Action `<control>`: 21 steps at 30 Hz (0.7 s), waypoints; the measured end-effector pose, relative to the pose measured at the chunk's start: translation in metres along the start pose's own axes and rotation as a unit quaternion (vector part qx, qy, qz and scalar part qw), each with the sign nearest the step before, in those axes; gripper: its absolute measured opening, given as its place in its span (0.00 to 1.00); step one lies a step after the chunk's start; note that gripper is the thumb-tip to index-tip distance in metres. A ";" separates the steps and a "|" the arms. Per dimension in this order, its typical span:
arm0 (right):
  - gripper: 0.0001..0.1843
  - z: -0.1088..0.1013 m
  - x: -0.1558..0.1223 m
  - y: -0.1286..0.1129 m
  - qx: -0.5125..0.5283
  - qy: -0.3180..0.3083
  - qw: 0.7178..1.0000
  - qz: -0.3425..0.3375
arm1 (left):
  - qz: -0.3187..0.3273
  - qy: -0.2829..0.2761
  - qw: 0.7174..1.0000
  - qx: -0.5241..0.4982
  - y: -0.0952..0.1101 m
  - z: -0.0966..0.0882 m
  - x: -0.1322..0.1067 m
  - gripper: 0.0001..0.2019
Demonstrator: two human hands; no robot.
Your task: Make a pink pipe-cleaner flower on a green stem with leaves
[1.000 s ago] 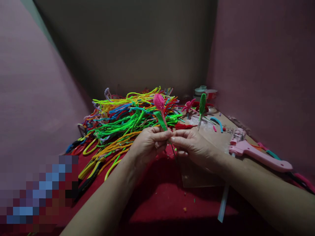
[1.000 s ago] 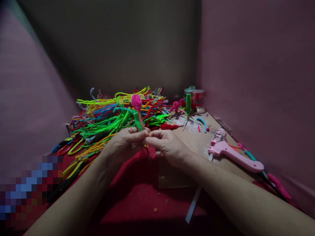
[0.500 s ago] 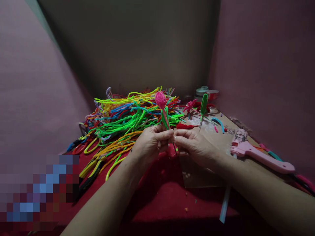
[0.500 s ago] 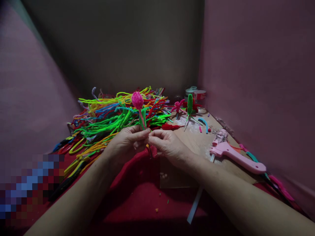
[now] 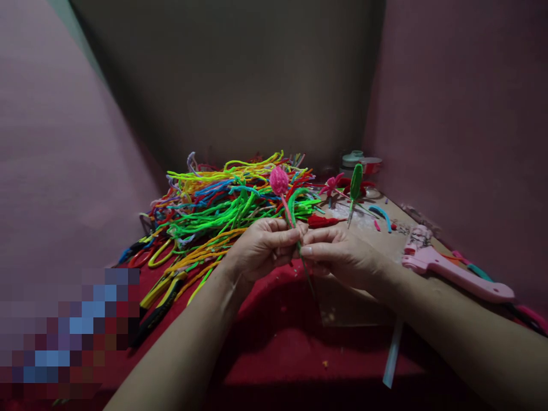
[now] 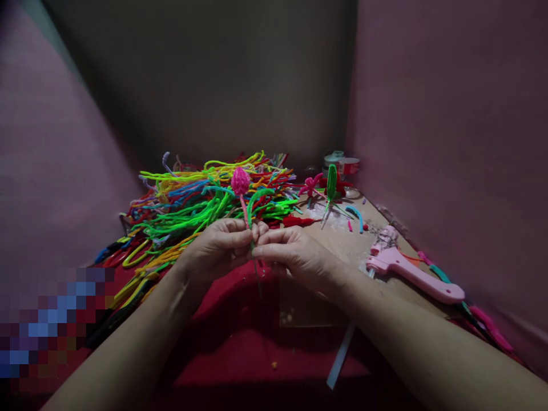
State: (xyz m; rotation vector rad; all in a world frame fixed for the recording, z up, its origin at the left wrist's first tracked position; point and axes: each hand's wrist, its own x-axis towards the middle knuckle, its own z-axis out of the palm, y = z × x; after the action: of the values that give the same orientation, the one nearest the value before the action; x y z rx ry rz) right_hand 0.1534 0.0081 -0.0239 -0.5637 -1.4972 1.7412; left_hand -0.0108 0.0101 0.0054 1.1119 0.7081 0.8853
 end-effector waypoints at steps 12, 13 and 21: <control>0.07 0.001 0.004 -0.001 -0.208 0.137 0.965 -0.082 | 0.040 0.045 0.987 0.149 -0.007 0.003 0.003 0.10; 0.07 0.002 0.004 -0.002 -0.220 0.139 0.962 -0.087 | 0.039 0.043 0.985 0.164 -0.007 0.003 0.003 0.10; 0.06 0.001 0.001 -0.012 -0.139 0.056 0.989 0.008 | 0.013 0.048 0.991 0.126 0.002 0.001 -0.001 0.13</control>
State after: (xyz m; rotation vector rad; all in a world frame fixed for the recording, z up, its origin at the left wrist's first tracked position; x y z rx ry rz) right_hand 0.1550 0.0088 -0.0123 -0.8037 -1.6689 1.4958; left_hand -0.0109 0.0089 0.0077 1.3101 0.9055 0.8938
